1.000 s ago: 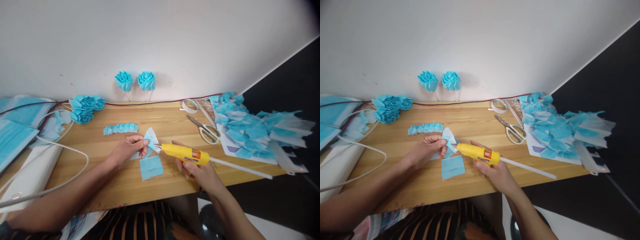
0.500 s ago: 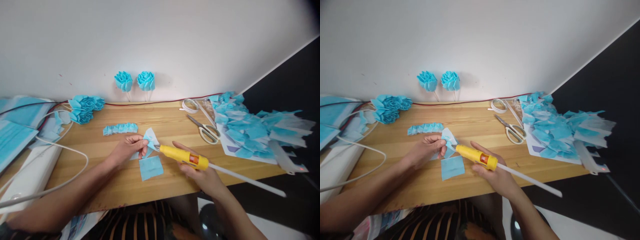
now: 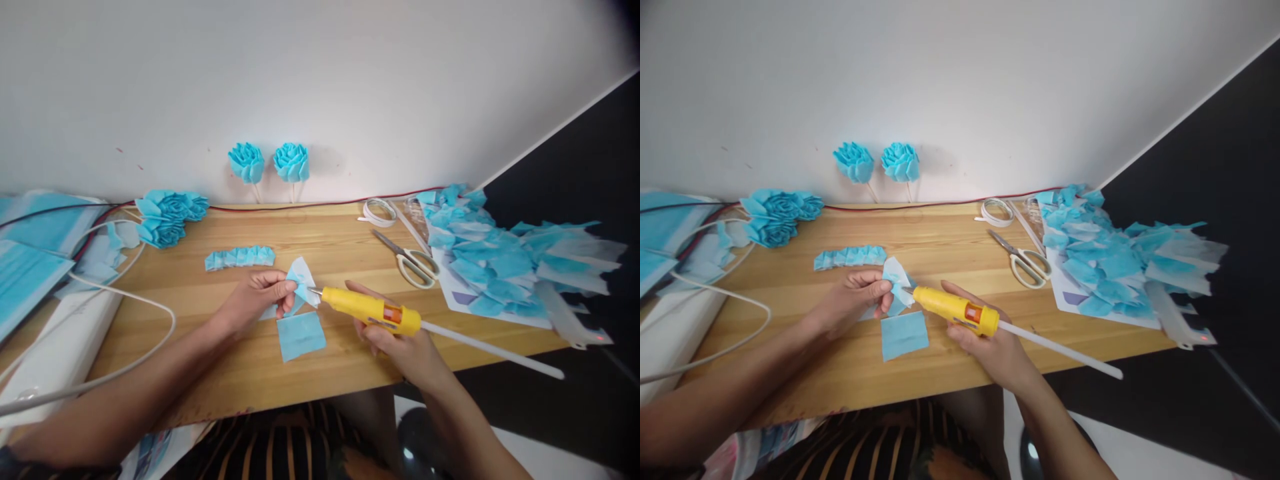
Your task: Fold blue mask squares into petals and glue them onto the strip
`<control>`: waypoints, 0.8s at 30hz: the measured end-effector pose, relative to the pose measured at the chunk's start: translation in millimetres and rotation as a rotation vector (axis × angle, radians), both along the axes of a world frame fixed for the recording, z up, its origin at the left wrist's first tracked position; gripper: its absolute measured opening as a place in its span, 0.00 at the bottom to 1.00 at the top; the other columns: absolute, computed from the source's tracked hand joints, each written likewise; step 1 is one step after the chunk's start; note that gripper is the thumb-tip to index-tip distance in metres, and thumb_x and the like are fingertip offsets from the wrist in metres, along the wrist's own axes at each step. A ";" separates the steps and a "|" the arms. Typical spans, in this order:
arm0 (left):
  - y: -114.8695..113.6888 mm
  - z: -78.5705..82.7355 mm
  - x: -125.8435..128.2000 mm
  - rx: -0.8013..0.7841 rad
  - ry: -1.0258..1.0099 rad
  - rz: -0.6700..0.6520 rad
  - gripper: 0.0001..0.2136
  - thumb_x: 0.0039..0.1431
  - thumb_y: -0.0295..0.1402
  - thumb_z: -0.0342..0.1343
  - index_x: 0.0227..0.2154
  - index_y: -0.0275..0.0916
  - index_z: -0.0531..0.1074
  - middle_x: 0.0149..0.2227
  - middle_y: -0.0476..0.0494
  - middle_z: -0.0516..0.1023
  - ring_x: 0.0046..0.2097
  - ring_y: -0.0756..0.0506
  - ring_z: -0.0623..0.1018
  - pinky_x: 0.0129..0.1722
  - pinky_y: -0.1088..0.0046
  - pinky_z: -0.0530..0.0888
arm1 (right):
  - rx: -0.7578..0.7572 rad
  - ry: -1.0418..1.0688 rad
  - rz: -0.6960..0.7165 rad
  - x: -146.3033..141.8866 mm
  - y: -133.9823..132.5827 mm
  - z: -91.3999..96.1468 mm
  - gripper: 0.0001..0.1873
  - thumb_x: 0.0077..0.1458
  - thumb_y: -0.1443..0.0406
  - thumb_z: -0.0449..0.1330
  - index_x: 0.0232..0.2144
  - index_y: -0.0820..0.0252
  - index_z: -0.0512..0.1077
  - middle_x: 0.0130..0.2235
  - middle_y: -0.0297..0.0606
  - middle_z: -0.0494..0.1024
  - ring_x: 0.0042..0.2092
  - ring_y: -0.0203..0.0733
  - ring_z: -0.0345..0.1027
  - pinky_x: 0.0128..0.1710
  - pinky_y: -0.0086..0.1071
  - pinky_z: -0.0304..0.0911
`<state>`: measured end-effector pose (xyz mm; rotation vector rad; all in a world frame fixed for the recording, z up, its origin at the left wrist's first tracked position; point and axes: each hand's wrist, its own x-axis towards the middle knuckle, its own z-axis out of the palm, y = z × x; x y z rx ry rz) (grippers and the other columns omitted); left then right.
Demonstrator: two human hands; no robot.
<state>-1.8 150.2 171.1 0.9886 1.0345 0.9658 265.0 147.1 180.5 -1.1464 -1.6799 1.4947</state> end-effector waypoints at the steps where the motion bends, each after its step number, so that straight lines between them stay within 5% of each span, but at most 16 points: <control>1: -0.3 0.0 0.0 -0.002 0.000 -0.002 0.21 0.50 0.50 0.66 0.19 0.35 0.74 0.19 0.51 0.73 0.21 0.55 0.69 0.24 0.78 0.66 | 0.011 -0.009 0.002 -0.5 0.0 -0.1 0.30 0.57 0.59 0.62 0.62 0.54 0.67 0.32 0.34 0.76 0.25 0.32 0.59 0.23 0.27 0.61; 7: -0.4 -2.2 -0.2 -0.010 -0.012 0.004 0.22 0.49 0.50 0.67 0.18 0.35 0.73 0.19 0.51 0.74 0.21 0.55 0.70 0.24 0.78 0.65 | 0.160 -0.218 0.045 -2.7 -5.6 11.7 0.30 0.57 0.61 0.61 0.62 0.52 0.66 0.42 0.39 0.82 0.35 0.41 0.75 0.34 0.33 0.71; 11: 2.3 -5.1 -1.8 -0.008 -0.061 0.066 0.20 0.51 0.49 0.66 0.19 0.35 0.73 0.19 0.50 0.74 0.20 0.54 0.70 0.23 0.78 0.65 | 0.590 -0.544 0.217 18.5 -3.4 21.1 0.33 0.60 0.62 0.59 0.67 0.48 0.58 0.56 0.42 0.77 0.53 0.51 0.74 0.48 0.40 0.71; 15: 2.8 -6.8 -4.0 -0.006 -0.088 0.082 0.19 0.54 0.46 0.65 0.20 0.35 0.73 0.19 0.50 0.74 0.20 0.55 0.70 0.23 0.79 0.65 | 0.878 -0.990 0.175 64.2 17.3 15.3 0.32 0.65 0.65 0.51 0.69 0.53 0.52 0.50 0.47 0.79 0.48 0.53 0.75 0.40 0.41 0.73; 20: 2.5 -5.4 -2.8 -0.013 -0.095 0.078 0.19 0.54 0.46 0.65 0.19 0.36 0.73 0.19 0.50 0.74 0.20 0.55 0.69 0.22 0.79 0.65 | 0.873 -1.208 0.169 125.1 50.2 4.8 0.34 0.59 0.71 0.52 0.67 0.63 0.54 0.49 0.51 0.77 0.50 0.55 0.73 0.46 0.44 0.71; 24: 2.7 -0.4 1.0 -0.022 -0.094 0.089 0.19 0.52 0.46 0.66 0.19 0.35 0.72 0.19 0.50 0.74 0.20 0.54 0.69 0.22 0.78 0.65 | 0.905 -1.082 0.195 128.8 57.5 19.0 0.27 0.61 0.66 0.54 0.62 0.57 0.63 0.54 0.50 0.76 0.56 0.58 0.69 0.52 0.50 0.68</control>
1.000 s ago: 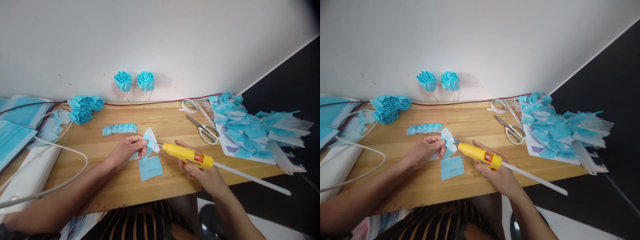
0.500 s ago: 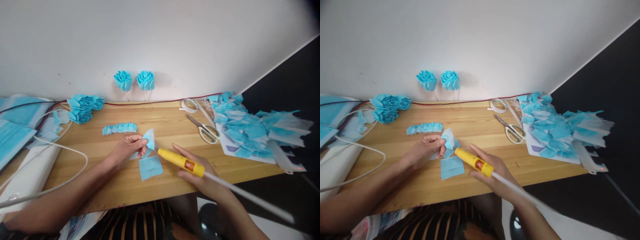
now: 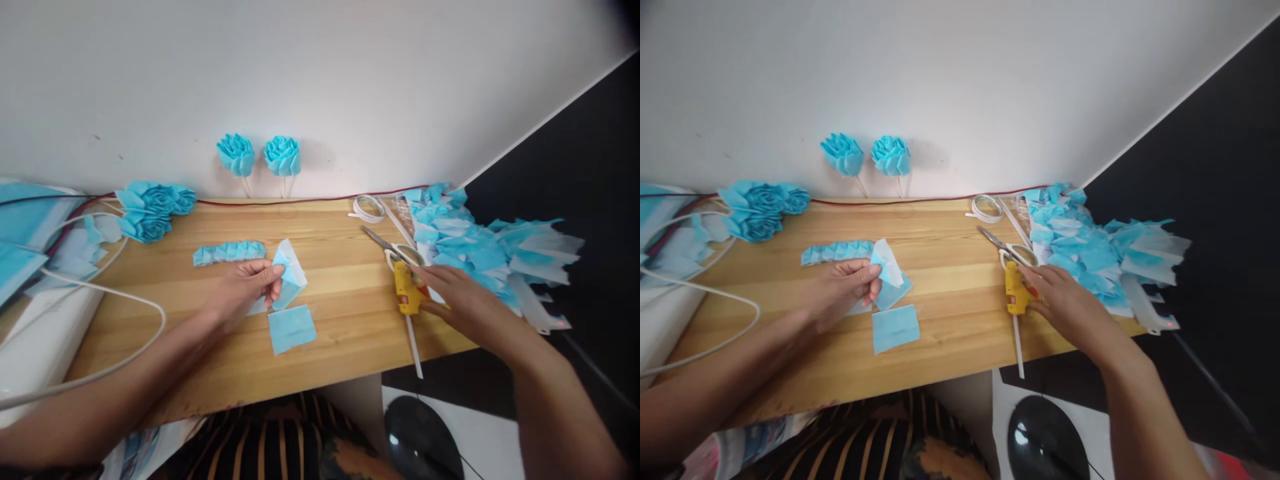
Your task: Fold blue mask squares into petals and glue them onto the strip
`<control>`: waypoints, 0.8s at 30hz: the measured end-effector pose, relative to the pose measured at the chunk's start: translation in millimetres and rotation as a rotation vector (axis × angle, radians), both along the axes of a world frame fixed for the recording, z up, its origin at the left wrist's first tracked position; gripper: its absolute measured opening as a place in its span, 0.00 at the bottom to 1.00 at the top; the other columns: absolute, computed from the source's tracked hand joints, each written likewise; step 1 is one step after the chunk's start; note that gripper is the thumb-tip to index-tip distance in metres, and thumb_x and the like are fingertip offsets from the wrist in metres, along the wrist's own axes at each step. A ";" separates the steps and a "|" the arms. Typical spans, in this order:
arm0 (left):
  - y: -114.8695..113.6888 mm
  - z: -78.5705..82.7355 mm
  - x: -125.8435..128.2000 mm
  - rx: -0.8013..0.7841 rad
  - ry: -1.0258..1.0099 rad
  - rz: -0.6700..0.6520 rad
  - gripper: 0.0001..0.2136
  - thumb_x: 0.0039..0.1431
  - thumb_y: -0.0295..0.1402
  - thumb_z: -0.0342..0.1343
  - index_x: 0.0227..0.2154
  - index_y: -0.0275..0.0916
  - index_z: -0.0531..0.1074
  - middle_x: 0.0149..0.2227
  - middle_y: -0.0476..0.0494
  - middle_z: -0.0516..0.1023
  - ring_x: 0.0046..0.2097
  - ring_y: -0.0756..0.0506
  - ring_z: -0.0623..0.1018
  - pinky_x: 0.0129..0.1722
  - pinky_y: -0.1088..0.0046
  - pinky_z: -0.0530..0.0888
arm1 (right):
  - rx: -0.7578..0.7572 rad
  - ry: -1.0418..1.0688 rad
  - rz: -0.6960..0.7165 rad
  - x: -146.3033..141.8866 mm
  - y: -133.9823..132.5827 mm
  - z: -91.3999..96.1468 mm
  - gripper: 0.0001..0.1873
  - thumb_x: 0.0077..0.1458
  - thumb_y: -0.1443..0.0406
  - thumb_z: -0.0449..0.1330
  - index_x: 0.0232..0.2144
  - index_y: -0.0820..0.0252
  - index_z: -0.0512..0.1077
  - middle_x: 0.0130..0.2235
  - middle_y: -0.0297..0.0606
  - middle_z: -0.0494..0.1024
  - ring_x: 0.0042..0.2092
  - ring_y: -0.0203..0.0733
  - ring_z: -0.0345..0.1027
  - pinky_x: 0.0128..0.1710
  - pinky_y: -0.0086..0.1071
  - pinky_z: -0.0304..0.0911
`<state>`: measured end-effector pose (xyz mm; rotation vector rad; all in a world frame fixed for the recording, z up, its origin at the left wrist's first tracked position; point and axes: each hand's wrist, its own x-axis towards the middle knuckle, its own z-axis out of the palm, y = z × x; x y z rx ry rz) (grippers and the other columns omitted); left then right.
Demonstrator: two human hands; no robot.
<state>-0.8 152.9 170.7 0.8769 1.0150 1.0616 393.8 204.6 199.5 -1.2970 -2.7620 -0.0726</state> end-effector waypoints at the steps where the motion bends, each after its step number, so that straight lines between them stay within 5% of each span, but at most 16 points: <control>1: 0.1 1.1 1.1 -0.006 0.004 0.003 0.19 0.52 0.46 0.66 0.19 0.35 0.71 0.19 0.50 0.74 0.19 0.54 0.69 0.21 0.78 0.65 | 0.026 0.064 0.002 -10.0 -2.2 5.6 0.24 0.63 0.66 0.53 0.61 0.55 0.65 0.55 0.49 0.75 0.58 0.58 0.68 0.55 0.50 0.66; 4: -0.2 3.8 4.1 -0.021 0.026 -0.001 0.19 0.52 0.45 0.66 0.19 0.35 0.70 0.19 0.50 0.73 0.20 0.54 0.69 0.21 0.78 0.65 | 0.078 0.333 0.069 -61.1 -15.5 17.7 0.18 0.64 0.66 0.54 0.55 0.53 0.70 0.54 0.46 0.76 0.58 0.54 0.67 0.58 0.51 0.63; 6: -1.1 5.7 5.8 -0.017 0.058 -0.028 0.18 0.53 0.45 0.65 0.19 0.36 0.70 0.19 0.50 0.73 0.20 0.54 0.69 0.21 0.78 0.65 | -0.044 0.493 0.124 -101.5 -24.9 17.7 0.14 0.63 0.66 0.56 0.51 0.52 0.72 0.53 0.44 0.77 0.58 0.53 0.67 0.60 0.54 0.60; 10: -4.4 12.9 7.6 0.034 0.187 -0.119 0.18 0.53 0.45 0.63 0.19 0.37 0.69 0.19 0.51 0.72 0.21 0.55 0.68 0.22 0.78 0.66 | -0.627 0.930 -0.042 -162.1 -33.2 5.6 0.19 0.63 0.60 0.56 0.55 0.54 0.65 0.52 0.45 0.76 0.53 0.47 0.71 0.53 0.47 0.67; 14: -7.7 20.2 8.0 0.073 0.287 -0.162 0.16 0.53 0.44 0.61 0.20 0.37 0.70 0.18 0.52 0.70 0.21 0.54 0.67 0.23 0.78 0.65 | -1.088 1.142 0.012 -187.8 -33.8 -2.9 0.25 0.60 0.59 0.58 0.57 0.55 0.60 0.47 0.42 0.77 0.47 0.42 0.73 0.48 0.39 0.68; 24: -7.3 12.5 8.6 0.143 0.356 -0.111 0.15 0.53 0.42 0.59 0.19 0.38 0.66 0.18 0.53 0.67 0.22 0.55 0.65 0.22 0.79 0.62 | -1.109 1.130 -0.144 -202.8 -28.0 0.8 0.28 0.50 0.68 0.58 0.55 0.58 0.63 0.36 0.33 0.75 0.37 0.37 0.70 0.38 0.33 0.64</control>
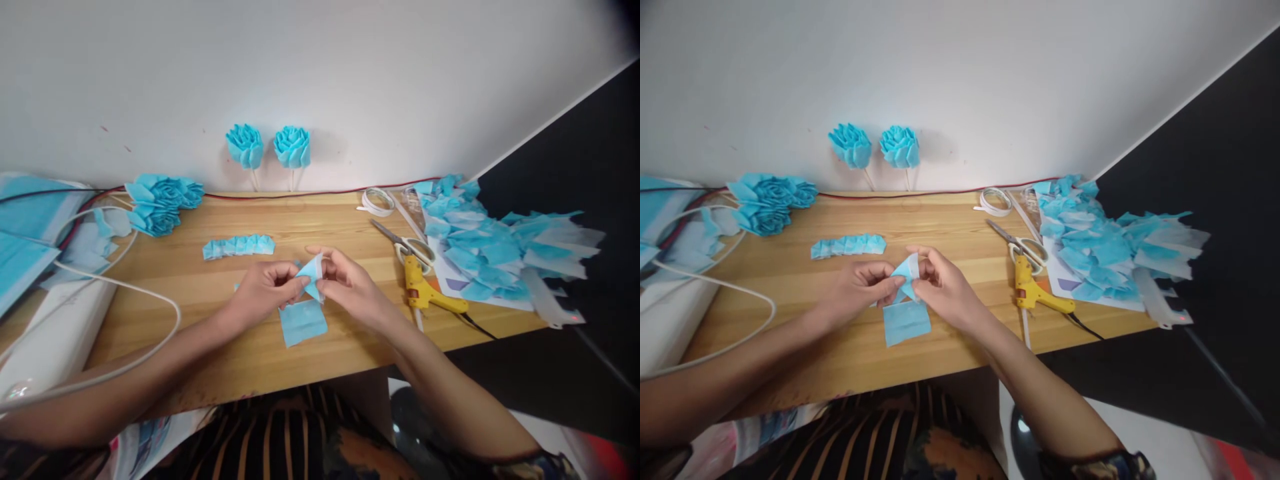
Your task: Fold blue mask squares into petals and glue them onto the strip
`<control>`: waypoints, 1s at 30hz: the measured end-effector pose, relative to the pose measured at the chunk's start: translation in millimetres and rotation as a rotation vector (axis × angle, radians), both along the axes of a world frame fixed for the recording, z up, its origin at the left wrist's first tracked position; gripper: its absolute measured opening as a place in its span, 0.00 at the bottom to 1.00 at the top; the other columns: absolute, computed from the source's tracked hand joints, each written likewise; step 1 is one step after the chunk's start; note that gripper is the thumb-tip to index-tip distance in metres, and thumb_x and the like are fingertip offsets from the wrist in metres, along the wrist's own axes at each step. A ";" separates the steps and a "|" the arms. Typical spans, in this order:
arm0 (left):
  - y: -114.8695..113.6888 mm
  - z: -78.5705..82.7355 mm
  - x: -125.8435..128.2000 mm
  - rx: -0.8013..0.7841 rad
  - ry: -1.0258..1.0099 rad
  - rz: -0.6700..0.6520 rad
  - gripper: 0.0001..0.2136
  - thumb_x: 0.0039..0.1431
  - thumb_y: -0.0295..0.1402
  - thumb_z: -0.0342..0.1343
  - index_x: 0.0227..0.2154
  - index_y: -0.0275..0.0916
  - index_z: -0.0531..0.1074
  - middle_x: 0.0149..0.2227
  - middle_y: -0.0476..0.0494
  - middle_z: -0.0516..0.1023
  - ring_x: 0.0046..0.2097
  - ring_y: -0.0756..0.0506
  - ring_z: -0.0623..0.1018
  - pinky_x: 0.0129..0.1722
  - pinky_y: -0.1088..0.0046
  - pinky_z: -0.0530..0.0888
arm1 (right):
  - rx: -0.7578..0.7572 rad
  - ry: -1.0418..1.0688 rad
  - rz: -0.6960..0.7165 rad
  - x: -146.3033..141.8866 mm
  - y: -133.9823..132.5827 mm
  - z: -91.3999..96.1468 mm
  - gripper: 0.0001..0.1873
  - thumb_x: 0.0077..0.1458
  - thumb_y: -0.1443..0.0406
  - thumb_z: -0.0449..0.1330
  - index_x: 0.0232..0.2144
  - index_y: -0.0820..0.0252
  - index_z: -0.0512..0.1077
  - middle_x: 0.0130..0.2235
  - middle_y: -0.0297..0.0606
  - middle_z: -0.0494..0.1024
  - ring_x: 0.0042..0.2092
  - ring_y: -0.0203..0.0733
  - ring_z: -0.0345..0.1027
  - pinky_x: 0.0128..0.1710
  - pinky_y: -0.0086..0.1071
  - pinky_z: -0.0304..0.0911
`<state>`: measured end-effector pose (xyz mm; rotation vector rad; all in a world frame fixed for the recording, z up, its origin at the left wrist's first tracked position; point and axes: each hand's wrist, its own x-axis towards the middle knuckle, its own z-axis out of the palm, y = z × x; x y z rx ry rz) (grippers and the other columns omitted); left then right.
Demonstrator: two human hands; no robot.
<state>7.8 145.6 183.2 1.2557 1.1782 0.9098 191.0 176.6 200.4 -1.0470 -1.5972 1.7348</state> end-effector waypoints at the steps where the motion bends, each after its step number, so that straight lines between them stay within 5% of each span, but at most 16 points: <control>1: -0.1 -0.3 -0.4 0.011 -0.001 0.005 0.15 0.53 0.41 0.59 0.19 0.38 0.66 0.18 0.53 0.67 0.21 0.55 0.65 0.22 0.79 0.62 | -0.018 0.015 0.005 1.8 0.7 1.4 0.28 0.50 0.68 0.58 0.55 0.58 0.63 0.35 0.33 0.75 0.37 0.37 0.70 0.38 0.33 0.64; 12: -2.4 -5.9 -3.6 -0.002 -0.043 0.047 0.16 0.53 0.43 0.59 0.19 0.38 0.66 0.18 0.53 0.67 0.22 0.54 0.65 0.22 0.78 0.62 | -0.016 -0.037 -0.001 -1.8 -12.3 -16.6 0.33 0.53 0.65 0.60 0.61 0.55 0.58 0.40 0.38 0.79 0.39 0.40 0.73 0.41 0.37 0.68; 19: -0.5 -6.4 -6.2 -0.065 -0.065 0.003 0.17 0.54 0.44 0.59 0.19 0.38 0.65 0.18 0.52 0.68 0.22 0.54 0.66 0.23 0.78 0.62 | 0.186 -0.073 -0.100 27.3 0.4 3.3 0.35 0.57 0.62 0.60 0.65 0.51 0.56 0.58 0.46 0.72 0.60 0.47 0.65 0.59 0.46 0.61; 24: -4.0 -6.7 -4.2 -0.068 -0.040 -0.038 0.17 0.54 0.45 0.59 0.20 0.38 0.66 0.19 0.52 0.69 0.22 0.54 0.66 0.23 0.78 0.64 | 0.106 -0.003 0.008 7.2 -2.5 1.7 0.39 0.54 0.61 0.62 0.66 0.53 0.55 0.48 0.41 0.73 0.47 0.42 0.72 0.47 0.39 0.68; 30: -6.2 -10.6 -3.1 -0.052 -0.011 -0.068 0.17 0.54 0.46 0.59 0.20 0.38 0.67 0.19 0.52 0.68 0.22 0.54 0.65 0.22 0.78 0.63 | 0.141 -0.089 0.004 -4.7 1.0 -4.3 0.34 0.52 0.66 0.60 0.62 0.55 0.61 0.33 0.30 0.68 0.33 0.35 0.64 0.35 0.31 0.64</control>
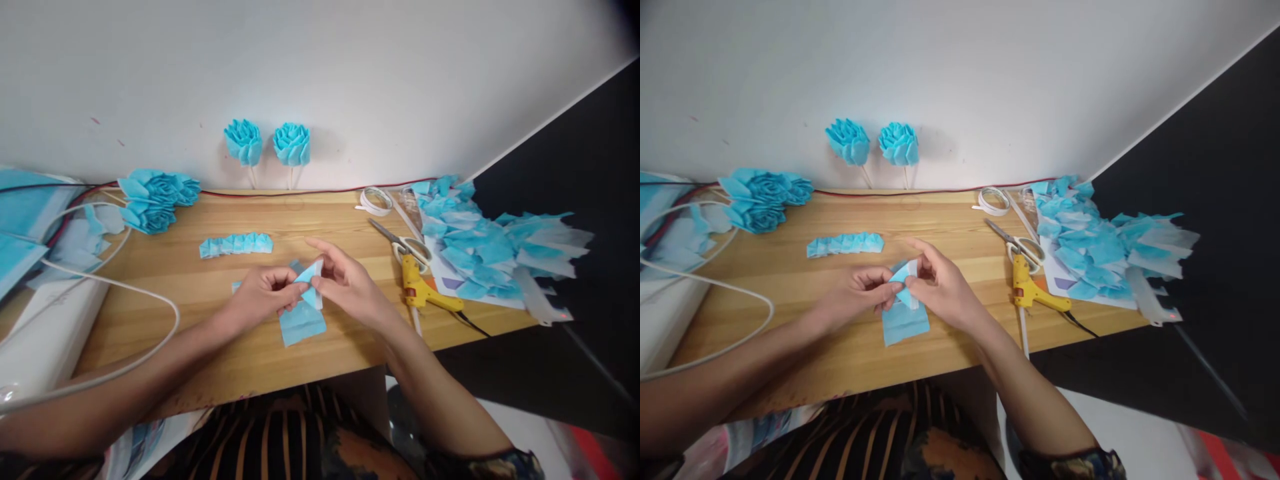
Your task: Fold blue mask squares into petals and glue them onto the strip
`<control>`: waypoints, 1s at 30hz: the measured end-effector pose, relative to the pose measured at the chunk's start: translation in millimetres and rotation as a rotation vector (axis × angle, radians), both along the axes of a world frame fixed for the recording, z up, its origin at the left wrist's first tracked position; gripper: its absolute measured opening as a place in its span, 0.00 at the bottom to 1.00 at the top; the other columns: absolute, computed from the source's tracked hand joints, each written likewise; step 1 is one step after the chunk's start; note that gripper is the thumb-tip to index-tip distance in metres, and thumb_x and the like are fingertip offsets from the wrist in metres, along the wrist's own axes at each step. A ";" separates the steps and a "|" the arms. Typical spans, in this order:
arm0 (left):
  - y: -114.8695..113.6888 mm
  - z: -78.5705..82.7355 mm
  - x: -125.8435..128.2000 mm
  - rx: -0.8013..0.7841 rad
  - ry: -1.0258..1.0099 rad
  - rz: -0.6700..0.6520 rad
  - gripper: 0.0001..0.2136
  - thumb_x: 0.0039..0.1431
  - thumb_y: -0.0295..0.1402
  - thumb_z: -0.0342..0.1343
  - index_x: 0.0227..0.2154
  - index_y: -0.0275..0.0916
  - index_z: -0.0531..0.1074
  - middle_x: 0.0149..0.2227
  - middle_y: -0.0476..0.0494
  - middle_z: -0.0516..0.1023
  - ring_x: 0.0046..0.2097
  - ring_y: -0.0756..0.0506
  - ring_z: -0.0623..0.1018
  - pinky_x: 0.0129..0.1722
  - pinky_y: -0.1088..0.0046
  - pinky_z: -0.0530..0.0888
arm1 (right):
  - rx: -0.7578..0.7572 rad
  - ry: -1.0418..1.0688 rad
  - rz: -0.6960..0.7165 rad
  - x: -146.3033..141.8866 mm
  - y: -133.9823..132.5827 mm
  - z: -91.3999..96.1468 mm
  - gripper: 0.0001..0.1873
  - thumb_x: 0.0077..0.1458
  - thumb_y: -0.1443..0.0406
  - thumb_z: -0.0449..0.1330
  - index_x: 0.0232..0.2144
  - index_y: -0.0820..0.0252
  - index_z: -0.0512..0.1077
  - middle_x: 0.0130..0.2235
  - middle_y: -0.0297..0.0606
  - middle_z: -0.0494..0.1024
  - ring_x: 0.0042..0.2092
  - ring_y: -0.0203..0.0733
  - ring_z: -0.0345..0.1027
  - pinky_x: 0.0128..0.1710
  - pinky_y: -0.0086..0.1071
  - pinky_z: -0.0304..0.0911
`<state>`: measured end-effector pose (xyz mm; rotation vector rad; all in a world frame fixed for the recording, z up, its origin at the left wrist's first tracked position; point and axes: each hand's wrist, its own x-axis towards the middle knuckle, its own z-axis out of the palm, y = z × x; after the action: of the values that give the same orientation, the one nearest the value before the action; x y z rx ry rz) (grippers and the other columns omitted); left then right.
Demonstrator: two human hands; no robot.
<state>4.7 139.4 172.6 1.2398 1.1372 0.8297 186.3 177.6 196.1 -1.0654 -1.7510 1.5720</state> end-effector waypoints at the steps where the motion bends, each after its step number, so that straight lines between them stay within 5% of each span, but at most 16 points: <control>1: -0.1 -0.3 -0.1 0.003 0.002 -0.006 0.17 0.54 0.45 0.58 0.20 0.38 0.67 0.19 0.52 0.68 0.22 0.54 0.65 0.22 0.78 0.63 | 0.014 -0.015 0.002 2.3 2.1 0.3 0.34 0.51 0.67 0.59 0.61 0.56 0.62 0.32 0.30 0.68 0.33 0.35 0.64 0.35 0.31 0.64; 9: -0.7 0.4 -0.6 0.010 0.048 -0.015 0.17 0.55 0.44 0.56 0.19 0.38 0.65 0.19 0.52 0.67 0.22 0.54 0.63 0.23 0.77 0.60 | 0.046 0.043 0.017 10.8 10.1 9.5 0.36 0.54 0.63 0.60 0.64 0.55 0.58 0.45 0.39 0.75 0.45 0.40 0.70 0.45 0.36 0.66; 12: -1.3 1.1 -0.5 0.048 0.061 -0.028 0.17 0.55 0.43 0.56 0.18 0.38 0.65 0.18 0.53 0.66 0.22 0.54 0.63 0.23 0.77 0.60 | 0.022 0.000 0.053 0.9 10.0 8.8 0.37 0.53 0.64 0.61 0.64 0.56 0.58 0.40 0.36 0.76 0.38 0.37 0.69 0.37 0.32 0.66; 15: -1.5 1.5 -1.0 0.040 0.042 -0.019 0.17 0.55 0.43 0.57 0.18 0.38 0.64 0.18 0.53 0.67 0.22 0.54 0.64 0.23 0.77 0.61 | 0.068 0.024 -0.046 0.9 14.4 6.0 0.32 0.54 0.65 0.60 0.62 0.57 0.62 0.37 0.34 0.76 0.37 0.36 0.70 0.39 0.33 0.67; 20: 0.2 1.8 -2.1 -0.077 -0.070 0.036 0.16 0.53 0.43 0.60 0.20 0.37 0.66 0.19 0.52 0.70 0.21 0.55 0.66 0.23 0.78 0.63 | 0.424 -0.023 -0.284 24.5 10.2 -0.7 0.26 0.60 0.67 0.56 0.60 0.52 0.63 0.46 0.38 0.76 0.49 0.41 0.71 0.53 0.42 0.67; 25: 3.4 2.3 -1.9 -0.126 -0.209 0.095 0.16 0.52 0.43 0.62 0.20 0.37 0.67 0.19 0.52 0.72 0.20 0.56 0.66 0.21 0.79 0.63 | 0.986 -0.290 -0.125 34.2 -9.1 -10.2 0.25 0.58 0.73 0.57 0.56 0.51 0.65 0.53 0.42 0.73 0.57 0.48 0.66 0.57 0.50 0.64; 30: 3.4 3.6 -0.6 -0.136 -0.238 0.105 0.17 0.51 0.43 0.64 0.20 0.37 0.68 0.18 0.53 0.72 0.20 0.56 0.66 0.21 0.79 0.63 | 1.155 -0.273 -0.032 27.3 -10.4 -16.2 0.21 0.58 0.75 0.57 0.50 0.50 0.67 0.54 0.42 0.72 0.59 0.50 0.64 0.57 0.53 0.63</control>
<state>4.1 142.9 176.3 0.9492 1.0529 0.9360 213.5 167.2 179.9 -0.6771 -2.2787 0.1931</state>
